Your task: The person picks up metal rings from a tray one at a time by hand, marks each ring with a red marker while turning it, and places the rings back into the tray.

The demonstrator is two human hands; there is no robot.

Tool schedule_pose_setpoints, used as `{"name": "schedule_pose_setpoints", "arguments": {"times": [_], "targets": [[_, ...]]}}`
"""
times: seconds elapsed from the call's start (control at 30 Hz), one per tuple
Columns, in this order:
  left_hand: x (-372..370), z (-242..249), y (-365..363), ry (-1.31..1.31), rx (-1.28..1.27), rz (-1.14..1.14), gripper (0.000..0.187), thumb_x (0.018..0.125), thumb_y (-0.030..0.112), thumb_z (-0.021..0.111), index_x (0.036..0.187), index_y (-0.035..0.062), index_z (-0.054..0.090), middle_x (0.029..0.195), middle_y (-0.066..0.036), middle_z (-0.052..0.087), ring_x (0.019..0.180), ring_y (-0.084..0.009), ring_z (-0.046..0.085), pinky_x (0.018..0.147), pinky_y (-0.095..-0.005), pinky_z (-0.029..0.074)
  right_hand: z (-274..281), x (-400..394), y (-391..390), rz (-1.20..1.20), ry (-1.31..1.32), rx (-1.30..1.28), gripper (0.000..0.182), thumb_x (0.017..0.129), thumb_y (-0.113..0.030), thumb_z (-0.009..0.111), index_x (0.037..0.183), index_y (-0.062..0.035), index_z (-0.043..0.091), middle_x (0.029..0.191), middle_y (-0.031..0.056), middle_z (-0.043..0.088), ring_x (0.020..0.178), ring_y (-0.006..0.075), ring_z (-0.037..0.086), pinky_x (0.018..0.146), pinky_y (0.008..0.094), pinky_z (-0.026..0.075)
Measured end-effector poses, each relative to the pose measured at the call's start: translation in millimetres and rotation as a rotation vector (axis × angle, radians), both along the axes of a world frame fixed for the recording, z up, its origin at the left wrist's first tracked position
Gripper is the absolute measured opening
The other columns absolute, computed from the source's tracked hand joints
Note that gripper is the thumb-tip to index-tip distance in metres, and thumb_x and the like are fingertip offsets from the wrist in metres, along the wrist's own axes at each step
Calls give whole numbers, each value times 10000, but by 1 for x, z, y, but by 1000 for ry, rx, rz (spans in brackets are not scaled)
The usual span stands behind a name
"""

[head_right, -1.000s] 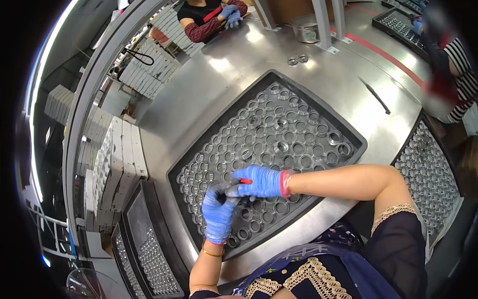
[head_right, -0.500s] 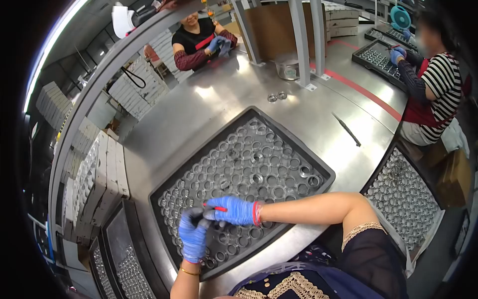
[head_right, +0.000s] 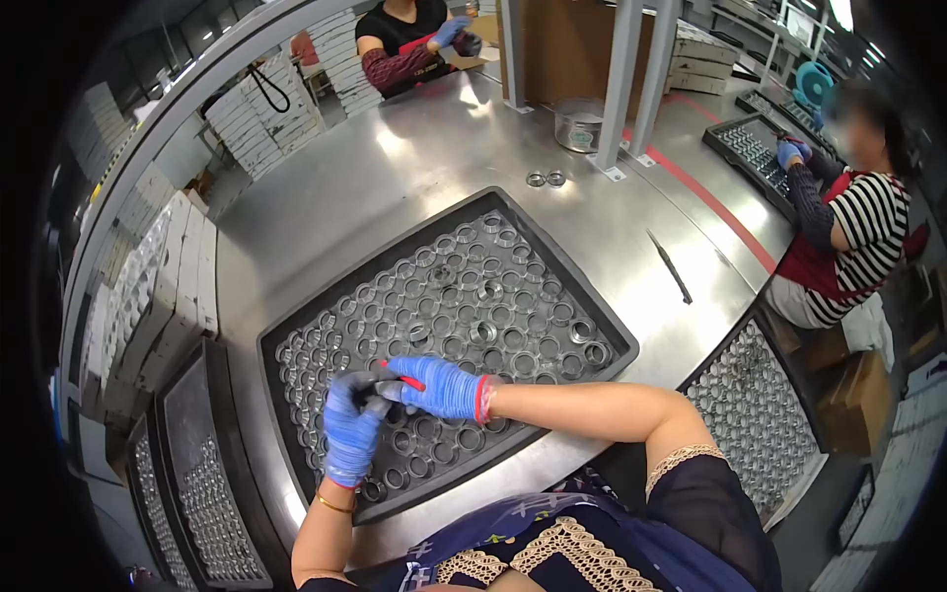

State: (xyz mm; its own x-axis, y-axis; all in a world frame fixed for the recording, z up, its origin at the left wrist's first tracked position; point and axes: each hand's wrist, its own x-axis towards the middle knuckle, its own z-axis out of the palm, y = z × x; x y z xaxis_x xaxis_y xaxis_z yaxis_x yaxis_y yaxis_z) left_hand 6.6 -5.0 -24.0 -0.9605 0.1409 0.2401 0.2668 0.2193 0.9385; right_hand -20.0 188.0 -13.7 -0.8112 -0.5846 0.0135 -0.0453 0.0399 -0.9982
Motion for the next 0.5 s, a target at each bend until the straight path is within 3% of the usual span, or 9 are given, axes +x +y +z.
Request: {"name": "schedule_pose_setpoints", "arguments": {"times": [0.07, 0.1, 0.17, 0.2, 0.23, 0.27, 0.33, 0.37, 0.5], "targets": [[-2, 2, 1, 165, -230, 20, 260, 752, -5, 647, 994, 21, 553, 875, -62, 566, 807, -134, 568, 754, -280, 483, -9, 1, -3, -64, 380, 113, 407, 925, -308, 545, 1247, -63, 505, 919, 66, 630, 685, 99, 596, 645, 270, 495], [-2, 3, 4, 53, -137, 40, 250, 737, -19, 637, 973, 16, 559, 869, -75, 582, 797, -141, 580, 750, -282, 489, -6, 1, 1, 14, 101, 20, 431, 923, -312, 548, 1264, -53, 493, 917, 86, 626, 708, 107, 603, 666, 291, 494], [-1, 14, 4, -131, -131, 53, 241, 776, 39, 635, 1003, 5, 563, 903, -88, 627, 824, -144, 598, 763, -287, 494, 0, 1, 6, 50, -132, -175, 449, 918, -310, 557, 1262, -30, 488, 942, 59, 632, 754, 108, 619, 673, 248, 502], [-2, 20, 7, -202, 49, 19, 256, 801, 91, 644, 1026, -3, 564, 928, -82, 629, 840, -133, 595, 760, -282, 496, 5, 0, 5, 56, -233, -251, 436, 911, -291, 573, 1260, -42, 493, 969, 40, 638, 744, 101, 622, 668, 232, 504], [-4, 18, 6, -159, 28, 20, 269, 810, 112, 655, 1033, -8, 564, 949, -74, 628, 856, -117, 590, 759, -274, 499, 6, -4, 7, 84, -303, -224, 412, 902, -271, 590, 1238, -45, 513, 998, 49, 640, 749, 99, 624, 669, 232, 507], [-3, 15, 7, -153, 70, 26, 273, 790, 86, 659, 1034, 6, 567, 929, -72, 615, 825, -129, 595, 738, -275, 499, 6, -5, 6, 49, -301, -156, 386, 897, -259, 600, 1209, -40, 535, 1016, 53, 638, 746, 93, 621, 669, 230, 505], [-2, 18, 9, 182, -234, 49, 291, 735, 37, 672, 1014, 39, 585, 854, -80, 557, 743, -173, 582, 681, -274, 487, -5, -5, 2, 17, -148, -132, 386, 896, -265, 601, 1195, -27, 546, 1009, 44, 632, 746, 94, 618, 685, 227, 494], [-4, 4, 6, 200, -140, 52, 271, 747, 30, 671, 1005, 24, 589, 875, -69, 578, 755, -143, 574, 677, -260, 486, -3, -2, 0, 20, -119, -107, 380, 899, -262, 597, 1192, -24, 547, 1002, 43, 631, 745, 93, 617, 691, 225, 493], [-3, 15, 2, -215, 138, -32, 298, 783, 32, 651, 1062, -11, 558, 959, -82, 606, 831, -121, 580, 755, -249, 488, 13, -3, -1, 21, -250, -48, 342, 920, -246, 563, 1176, -20, 555, 972, 61, 630, 790, 101, 622, 705, 225, 496]]}}
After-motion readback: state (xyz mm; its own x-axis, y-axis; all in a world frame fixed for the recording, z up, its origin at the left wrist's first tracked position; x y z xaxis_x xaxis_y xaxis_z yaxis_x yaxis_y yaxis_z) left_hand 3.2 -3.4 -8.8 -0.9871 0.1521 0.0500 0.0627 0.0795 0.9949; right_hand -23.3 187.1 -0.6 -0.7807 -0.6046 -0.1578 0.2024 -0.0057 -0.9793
